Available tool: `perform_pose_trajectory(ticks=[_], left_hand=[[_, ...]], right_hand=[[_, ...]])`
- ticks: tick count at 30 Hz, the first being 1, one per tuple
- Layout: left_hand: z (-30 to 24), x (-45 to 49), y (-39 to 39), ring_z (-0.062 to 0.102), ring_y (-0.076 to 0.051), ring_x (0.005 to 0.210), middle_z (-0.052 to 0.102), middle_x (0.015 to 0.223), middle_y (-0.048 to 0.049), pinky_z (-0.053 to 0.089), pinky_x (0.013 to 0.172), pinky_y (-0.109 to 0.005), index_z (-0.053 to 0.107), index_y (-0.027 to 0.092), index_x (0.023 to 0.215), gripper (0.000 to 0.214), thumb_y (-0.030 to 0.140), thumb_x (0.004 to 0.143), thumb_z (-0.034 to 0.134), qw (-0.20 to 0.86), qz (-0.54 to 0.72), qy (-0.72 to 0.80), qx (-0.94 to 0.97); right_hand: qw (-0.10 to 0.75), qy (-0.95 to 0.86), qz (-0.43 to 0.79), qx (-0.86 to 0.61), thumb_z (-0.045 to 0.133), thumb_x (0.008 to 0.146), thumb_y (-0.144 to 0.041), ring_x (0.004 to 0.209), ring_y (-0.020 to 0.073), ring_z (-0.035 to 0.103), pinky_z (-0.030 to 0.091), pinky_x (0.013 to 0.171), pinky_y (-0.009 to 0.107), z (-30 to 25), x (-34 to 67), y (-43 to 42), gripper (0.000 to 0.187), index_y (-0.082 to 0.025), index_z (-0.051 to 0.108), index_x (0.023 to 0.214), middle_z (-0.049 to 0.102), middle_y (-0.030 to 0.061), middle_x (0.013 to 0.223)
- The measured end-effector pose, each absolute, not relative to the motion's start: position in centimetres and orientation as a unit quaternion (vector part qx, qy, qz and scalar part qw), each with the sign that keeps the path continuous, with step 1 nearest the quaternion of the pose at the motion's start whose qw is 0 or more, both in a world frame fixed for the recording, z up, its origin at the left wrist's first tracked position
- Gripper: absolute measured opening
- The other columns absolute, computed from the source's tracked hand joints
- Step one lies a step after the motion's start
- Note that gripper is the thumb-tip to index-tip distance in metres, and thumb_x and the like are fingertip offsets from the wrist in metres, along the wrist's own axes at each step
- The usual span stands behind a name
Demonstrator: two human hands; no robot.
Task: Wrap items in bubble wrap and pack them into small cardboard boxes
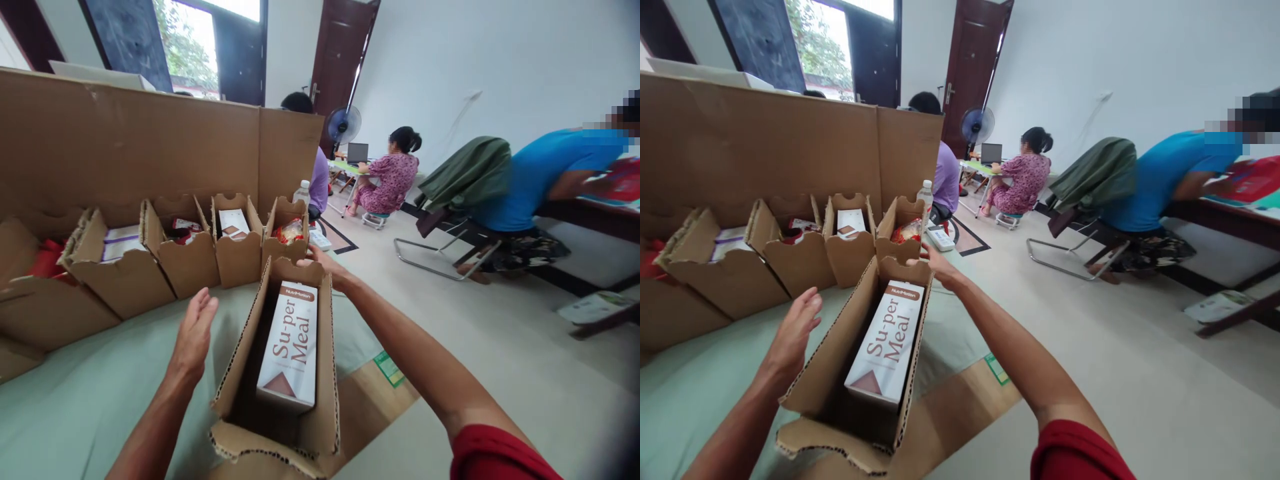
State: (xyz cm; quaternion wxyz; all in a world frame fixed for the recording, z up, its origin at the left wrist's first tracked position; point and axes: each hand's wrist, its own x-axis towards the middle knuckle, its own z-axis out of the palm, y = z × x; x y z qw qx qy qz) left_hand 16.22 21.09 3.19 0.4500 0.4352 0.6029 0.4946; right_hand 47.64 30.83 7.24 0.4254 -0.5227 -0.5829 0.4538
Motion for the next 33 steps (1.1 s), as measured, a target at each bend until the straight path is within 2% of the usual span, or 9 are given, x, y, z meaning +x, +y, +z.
perform_pose_trajectory(ticks=[3, 7, 10, 16, 21, 27, 33], left_hand=[[2.2, 16.9, 22.5, 0.046, -0.032, 0.149, 0.047, 0.161, -0.0201, 0.038, 0.123, -0.051, 0.044, 0.015, 0.153, 0.070, 0.055, 0.095, 0.049, 0.425, 0.470, 0.621, 0.461], [0.3, 16.5, 23.4, 0.044, -0.035, 0.150, 0.045, 0.162, -0.0205, 0.037, 0.122, -0.055, 0.043, 0.016, 0.153, 0.068, 0.051, 0.095, 0.052, 0.388, 0.458, 0.640, 0.479], [-0.6, 16.2, 24.1, 0.044, -0.036, 0.150, 0.045, 0.161, -0.0209, 0.035, 0.122, -0.059, 0.044, 0.016, 0.153, 0.069, 0.045, 0.092, 0.057, 0.363, 0.457, 0.640, 0.499], [-0.6, 18.1, 27.7, 0.060, -0.031, 0.135, 0.059, 0.149, -0.0193, 0.047, 0.114, -0.049, 0.053, 0.014, 0.146, 0.062, 0.034, 0.088, 0.059, 0.364, 0.446, 0.598, 0.558], [-1.7, 21.2, 30.1, 0.053, -0.035, 0.143, 0.053, 0.155, -0.0240, 0.045, 0.116, -0.047, 0.048, 0.009, 0.150, 0.074, 0.029, 0.081, 0.068, 0.373, 0.427, 0.577, 0.588], [-2.6, 22.1, 31.0, 0.042, -0.032, 0.152, 0.046, 0.162, -0.0215, 0.033, 0.126, -0.043, 0.043, 0.009, 0.155, 0.085, 0.029, 0.078, 0.073, 0.377, 0.413, 0.565, 0.606], [-2.3, 21.4, 31.7, 0.050, -0.032, 0.146, 0.053, 0.157, -0.0200, 0.039, 0.121, -0.046, 0.043, 0.012, 0.154, 0.082, 0.027, 0.079, 0.071, 0.377, 0.406, 0.572, 0.605]], right_hand=[[0.434, -0.601, 0.462, -0.487, 0.092, 0.055, -0.037, 0.116, 0.0308, 0.067, 0.059, 0.096, 0.043, 5.1, 46.6, 33.6, 0.094, -0.028, 0.053, 0.140, 0.067, 0.0110, 0.134], [0.426, -0.611, 0.471, -0.473, 0.085, 0.058, -0.034, 0.105, 0.0286, 0.069, 0.060, 0.088, 0.041, 3.8, 47.3, 37.0, 0.070, -0.023, 0.059, 0.123, 0.072, 0.0080, 0.119], [0.416, -0.620, 0.479, -0.461, 0.085, 0.056, -0.034, 0.101, 0.0276, 0.070, 0.060, 0.087, 0.040, 3.0, 47.6, 39.0, 0.065, -0.022, 0.060, 0.115, 0.073, 0.0062, 0.113], [0.407, -0.633, 0.486, -0.444, 0.085, 0.057, -0.035, 0.108, 0.0287, 0.067, 0.058, 0.086, 0.038, 2.1, 47.7, 40.5, 0.069, -0.023, 0.060, 0.120, 0.073, 0.0057, 0.117], [0.392, -0.642, 0.493, -0.436, 0.083, 0.060, -0.034, 0.107, 0.0270, 0.067, 0.056, 0.085, 0.037, 2.5, 48.0, 41.3, 0.066, -0.024, 0.062, 0.122, 0.073, 0.0059, 0.123], [0.375, -0.655, 0.498, -0.427, 0.082, 0.057, -0.029, 0.103, 0.0257, 0.068, 0.055, 0.090, 0.038, 2.9, 47.8, 43.5, 0.057, -0.024, 0.068, 0.112, 0.076, 0.0036, 0.117], [0.369, -0.657, 0.495, -0.433, 0.081, 0.059, -0.031, 0.107, 0.0268, 0.067, 0.055, 0.086, 0.037, 2.5, 47.7, 44.1, 0.060, -0.025, 0.068, 0.117, 0.077, 0.0038, 0.120]])
